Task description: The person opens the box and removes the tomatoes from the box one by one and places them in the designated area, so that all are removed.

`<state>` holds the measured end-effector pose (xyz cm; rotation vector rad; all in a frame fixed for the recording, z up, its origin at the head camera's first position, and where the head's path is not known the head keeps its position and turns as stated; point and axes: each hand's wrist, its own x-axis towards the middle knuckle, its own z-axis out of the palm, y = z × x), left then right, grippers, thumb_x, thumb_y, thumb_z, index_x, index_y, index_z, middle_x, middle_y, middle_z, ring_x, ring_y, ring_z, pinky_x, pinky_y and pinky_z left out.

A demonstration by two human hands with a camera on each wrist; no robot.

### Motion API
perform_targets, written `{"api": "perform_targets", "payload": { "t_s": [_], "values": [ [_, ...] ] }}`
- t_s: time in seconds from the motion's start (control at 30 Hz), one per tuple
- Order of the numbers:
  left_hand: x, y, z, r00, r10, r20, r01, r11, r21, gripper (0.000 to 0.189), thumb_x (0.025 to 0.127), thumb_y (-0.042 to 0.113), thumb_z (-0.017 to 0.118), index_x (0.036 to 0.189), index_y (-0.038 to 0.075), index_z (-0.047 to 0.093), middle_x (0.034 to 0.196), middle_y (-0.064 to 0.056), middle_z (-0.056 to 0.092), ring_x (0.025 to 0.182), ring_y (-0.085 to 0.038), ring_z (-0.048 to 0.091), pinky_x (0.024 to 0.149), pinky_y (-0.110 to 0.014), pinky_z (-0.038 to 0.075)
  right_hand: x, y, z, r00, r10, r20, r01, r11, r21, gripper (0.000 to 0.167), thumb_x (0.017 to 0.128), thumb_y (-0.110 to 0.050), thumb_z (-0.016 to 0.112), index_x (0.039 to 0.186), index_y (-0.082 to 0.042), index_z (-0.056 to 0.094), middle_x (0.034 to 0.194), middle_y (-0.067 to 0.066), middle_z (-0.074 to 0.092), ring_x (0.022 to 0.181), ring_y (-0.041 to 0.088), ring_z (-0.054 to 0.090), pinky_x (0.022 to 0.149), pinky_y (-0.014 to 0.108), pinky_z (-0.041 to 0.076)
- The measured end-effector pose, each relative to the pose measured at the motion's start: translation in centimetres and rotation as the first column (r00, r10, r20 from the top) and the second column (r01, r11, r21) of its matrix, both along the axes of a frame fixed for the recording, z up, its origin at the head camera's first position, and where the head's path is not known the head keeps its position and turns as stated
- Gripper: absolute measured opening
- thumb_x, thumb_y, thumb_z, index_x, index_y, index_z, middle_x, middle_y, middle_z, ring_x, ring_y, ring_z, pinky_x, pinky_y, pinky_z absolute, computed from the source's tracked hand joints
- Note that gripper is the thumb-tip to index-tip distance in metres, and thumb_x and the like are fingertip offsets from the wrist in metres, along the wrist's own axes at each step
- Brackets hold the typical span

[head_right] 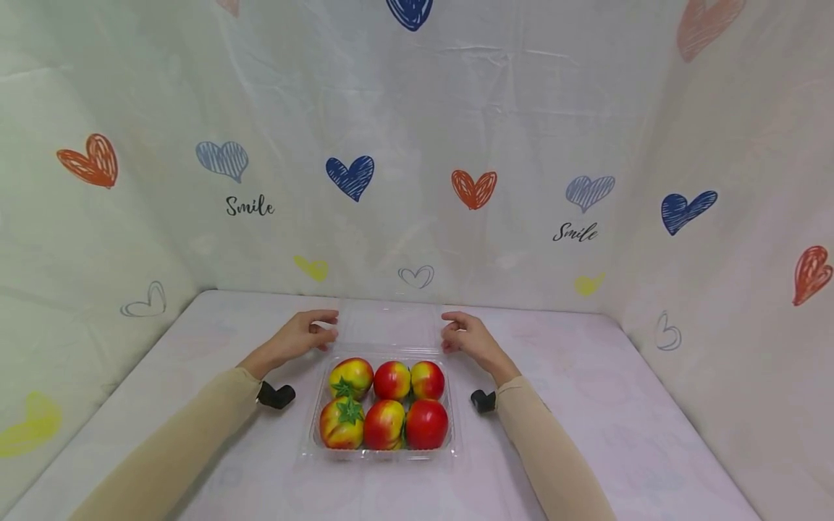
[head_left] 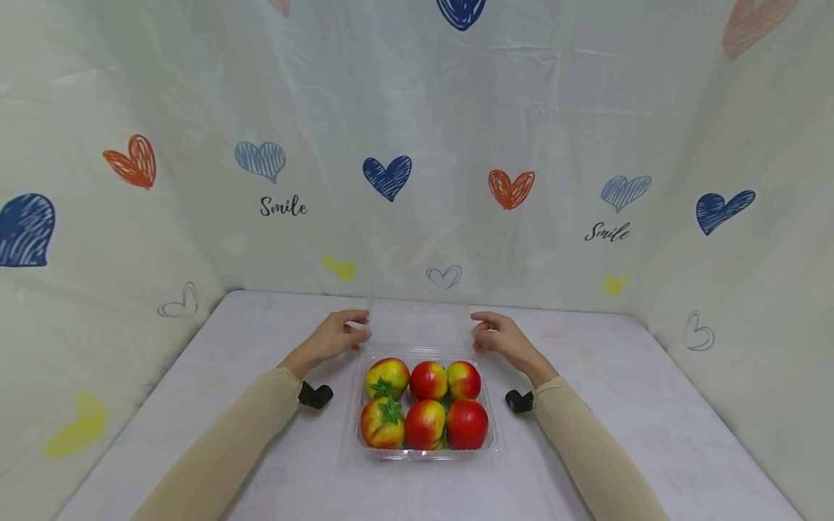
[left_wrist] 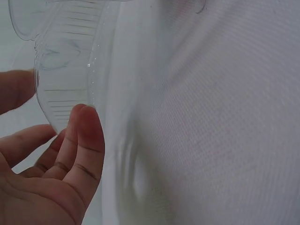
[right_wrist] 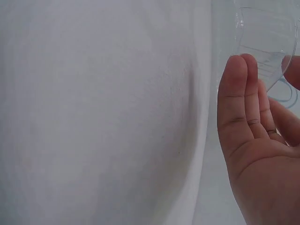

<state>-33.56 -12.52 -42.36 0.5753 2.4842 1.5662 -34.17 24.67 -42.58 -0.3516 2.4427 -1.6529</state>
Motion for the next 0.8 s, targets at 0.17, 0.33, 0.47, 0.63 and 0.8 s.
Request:
{"api": "perform_targets", "payload": {
  "t_s": [0.17, 0.33, 0.47, 0.63, 0.8],
  "values": [
    [0.1, 0.0, 0.0, 0.999, -0.006, 0.042, 0.008, 0.999, -0.045, 0.059, 0.092, 0.023, 0.063, 0.139, -0.006, 0.042, 0.133, -0.025, 0.051, 0.084, -0.025, 0.067, 0.077, -0.037, 0.057, 0.2, 0.3, 0.0, 0.999, 0.016, 0.038, -0.018, 0.998, 0.065, 0.051, 0.090, -0.011, 0.056, 0.138, 0.002, 0.044, 0.106, 0.017, 0.058, 0.084, 0.024, 0.062, 0.080, 0.030, 0.057],
    [0.1, -0.1, -0.3, 0.998, -0.010, 0.064, 0.015, 0.997, -0.069, 0.064, 0.091, 0.028, 0.065, 0.141, -0.004, 0.041, 0.135, -0.023, 0.051, 0.085, -0.023, 0.066, 0.079, -0.037, 0.056, 0.4, 0.5, -0.1, 0.998, 0.044, 0.053, -0.047, 0.997, 0.064, 0.055, 0.088, -0.012, 0.057, 0.139, 0.001, 0.043, 0.109, 0.017, 0.057, 0.086, 0.025, 0.062, 0.083, 0.031, 0.056],
    [0.3, -0.1, -0.3, 0.998, -0.016, 0.065, 0.020, 0.998, -0.063, 0.065, 0.090, 0.027, 0.066, 0.142, -0.004, 0.040, 0.137, -0.023, 0.048, 0.087, -0.023, 0.066, 0.078, -0.036, 0.056, 0.4, 0.6, -0.1, 0.997, 0.058, 0.053, -0.062, 0.995, 0.074, 0.056, 0.088, -0.013, 0.058, 0.140, 0.000, 0.042, 0.112, 0.018, 0.057, 0.087, 0.024, 0.062, 0.084, 0.032, 0.056],
    [0.8, -0.1, -0.1, 1.000, -0.009, 0.025, 0.011, 0.998, -0.068, 0.063, 0.094, 0.031, 0.060, 0.143, -0.003, 0.038, 0.133, -0.025, 0.048, 0.088, -0.026, 0.065, 0.073, -0.035, 0.057, 0.6, 0.8, 0.1, 0.998, 0.051, 0.043, -0.054, 0.997, 0.056, 0.054, 0.093, -0.015, 0.055, 0.141, 0.003, 0.039, 0.113, 0.023, 0.057, 0.087, 0.028, 0.064, 0.085, 0.037, 0.056],
    [1.7, 0.0, 0.1, 0.999, 0.002, -0.032, -0.004, 0.998, -0.070, 0.061, 0.096, 0.031, 0.058, 0.143, -0.004, 0.037, 0.131, -0.026, 0.049, 0.089, -0.029, 0.063, 0.070, -0.035, 0.057, 1.1, 1.0, 0.7, 1.000, 0.014, -0.004, -0.014, 0.997, 0.074, 0.054, 0.096, -0.021, 0.057, 0.140, 0.004, 0.038, 0.112, 0.025, 0.057, 0.085, 0.032, 0.066, 0.082, 0.036, 0.057]
  ]
}}
